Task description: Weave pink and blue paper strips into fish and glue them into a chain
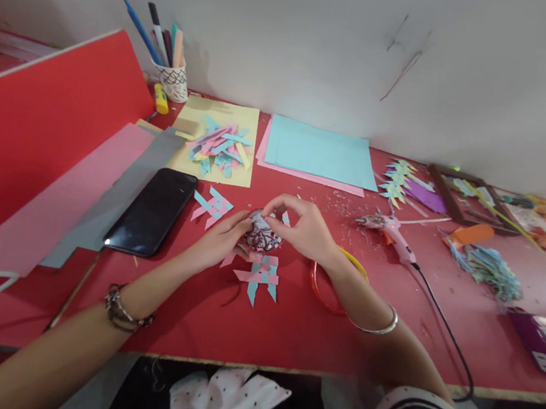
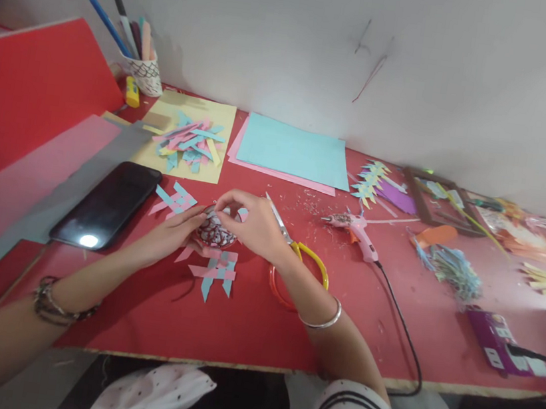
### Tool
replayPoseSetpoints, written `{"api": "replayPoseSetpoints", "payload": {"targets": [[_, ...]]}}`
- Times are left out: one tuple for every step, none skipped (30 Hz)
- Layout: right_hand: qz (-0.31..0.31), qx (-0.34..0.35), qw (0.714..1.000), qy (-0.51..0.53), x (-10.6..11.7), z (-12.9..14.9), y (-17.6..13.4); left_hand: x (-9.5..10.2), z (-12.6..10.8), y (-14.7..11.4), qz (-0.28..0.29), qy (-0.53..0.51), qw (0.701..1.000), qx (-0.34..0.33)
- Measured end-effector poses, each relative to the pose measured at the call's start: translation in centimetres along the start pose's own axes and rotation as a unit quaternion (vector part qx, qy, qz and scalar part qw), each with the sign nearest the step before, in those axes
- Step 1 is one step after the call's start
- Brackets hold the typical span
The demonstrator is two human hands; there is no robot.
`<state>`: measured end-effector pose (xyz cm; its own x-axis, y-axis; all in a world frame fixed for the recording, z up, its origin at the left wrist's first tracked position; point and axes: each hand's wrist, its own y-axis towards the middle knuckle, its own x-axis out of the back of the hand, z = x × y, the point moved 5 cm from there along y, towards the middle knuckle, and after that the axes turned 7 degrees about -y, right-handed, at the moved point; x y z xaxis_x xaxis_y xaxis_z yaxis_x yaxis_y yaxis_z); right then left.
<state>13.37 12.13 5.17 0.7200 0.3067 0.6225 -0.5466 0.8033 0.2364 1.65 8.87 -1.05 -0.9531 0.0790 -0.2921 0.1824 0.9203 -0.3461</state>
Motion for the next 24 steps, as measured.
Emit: {"api": "replayPoseSetpoints", "payload": {"targets": [[-0.006, -0.004, 1.0, 0.02, 0.1, 0.0, 0.1, 0.0, 0.0, 0.0, 0.0, -0.003, 1.0, 0.0], [-0.013, -0.007, 0.999, 0.039, 0.3, 0.1, 0.2, 0.0, 0.0, 0.0, -0.001, -0.005, 1.0, -0.002], [-0.02, -0.01, 0.998, 0.056, 0.5, 0.1, 0.2, 0.1, 0.0, 0.0, -0.004, -0.006, 1.0, -0.004], [-0.027, -0.013, 0.997, 0.072, 0.8, 0.1, 0.3, 0.1, 0.0, 0.0, -0.009, -0.004, 1.0, -0.009], [-0.036, -0.018, 0.996, 0.083, 1.1, 0.0, 0.4, 0.2, -0.1, 0.0, -0.015, 0.0, 1.0, -0.014], [-0.047, -0.023, 0.995, 0.091, 1.6, -0.2, 0.4, 0.3, -0.1, 0.0, -0.023, 0.005, 0.999, -0.023], [-0.058, -0.029, 0.993, 0.094, 2.0, -0.4, 0.5, 0.5, -0.2, 0.1, -0.034, 0.011, 0.999, -0.034], [-0.067, -0.037, 0.992, 0.095, 2.4, -0.7, 0.5, 0.6, -0.3, 0.1, -0.048, 0.015, 0.997, -0.05], [-0.072, -0.047, 0.992, 0.095, 2.7, -1.1, 0.5, 0.9, -0.5, 0.1, -0.065, 0.019, 0.996, -0.066], [-0.071, -0.057, 0.992, 0.091, 2.9, -1.5, 0.5, 1.2, -0.7, 0.1, -0.086, 0.021, 0.993, -0.082], [-0.065, -0.067, 0.992, 0.08, 2.9, -1.9, 0.6, 1.5, -0.9, 0.1, -0.11, 0.022, 0.989, -0.1], [-0.056, -0.075, 0.994, 0.06, 2.8, -2.3, 0.7, 1.8, -1.1, 0.2, -0.133, 0.024, 0.984, -0.118], [-0.045, -0.08, 0.995, 0.031, 2.6, -2.6, 0.9, 2.2, -1.3, 0.2, -0.154, 0.029, 0.978, -0.135], [-0.034, -0.081, 0.996, -0.002, 2.3, -2.9, 1.1, 2.5, -1.5, 0.3, -0.17, 0.036, 0.973, -0.152], [-0.024, -0.078, 0.996, -0.035, 1.9, -3.1, 1.4, 2.8, -1.7, 0.3, -0.181, 0.043, 0.968, -0.168], [-0.013, -0.074, 0.995, -0.065, 1.4, -3.2, 1.7, 3.1, -1.9, 0.4, -0.187, 0.049, 0.964, -0.183], [-0.001, -0.067, 0.994, -0.089, 0.9, -3.3, 2.1, 3.3, -2.0, 0.4, -0.187, 0.052, 0.962, -0.194], [0.012, -0.06, 0.992, -0.108, 0.4, -3.4, 2.6, 3.5, -2.0, 0.5, -0.187, 0.053, 0.96, -0.203], [0.024, -0.052, 0.991, -0.123, -0.1, -3.5, 3.0, 3.6, -2.1, 0.5, -0.188, 0.052, 0.958, -0.21], [0.035, -0.044, 0.989, -0.135, -0.5, -3.6, 3.5, 3.8, -2.2, 0.5, -0.193, 0.048, 0.956, -0.217], [0.042, -0.039, 0.988, -0.142, -0.9, -3.8, 3.9, 4.0, -2.4, 0.4, -0.202, 0.041, 0.953, -0.224], [0.048, -0.036, 0.987, -0.146, -1.3, -4.0, 4.2, 4.2, -2.5, 0.3, -0.214, 0.03, 0.949, -0.229], [0.051, -0.035, 0.987, -0.148, -1.6, -4.2, 4.4, 4.5, -2.7, 0.3, -0.228, 0.014, 0.946, -0.231], [0.053, -0.035, 0.987, -0.15, -1.9, -4.5, 4.6, 4.7, -2.9, 0.2, -0.241, -0.005, 0.942, -0.233]]}}
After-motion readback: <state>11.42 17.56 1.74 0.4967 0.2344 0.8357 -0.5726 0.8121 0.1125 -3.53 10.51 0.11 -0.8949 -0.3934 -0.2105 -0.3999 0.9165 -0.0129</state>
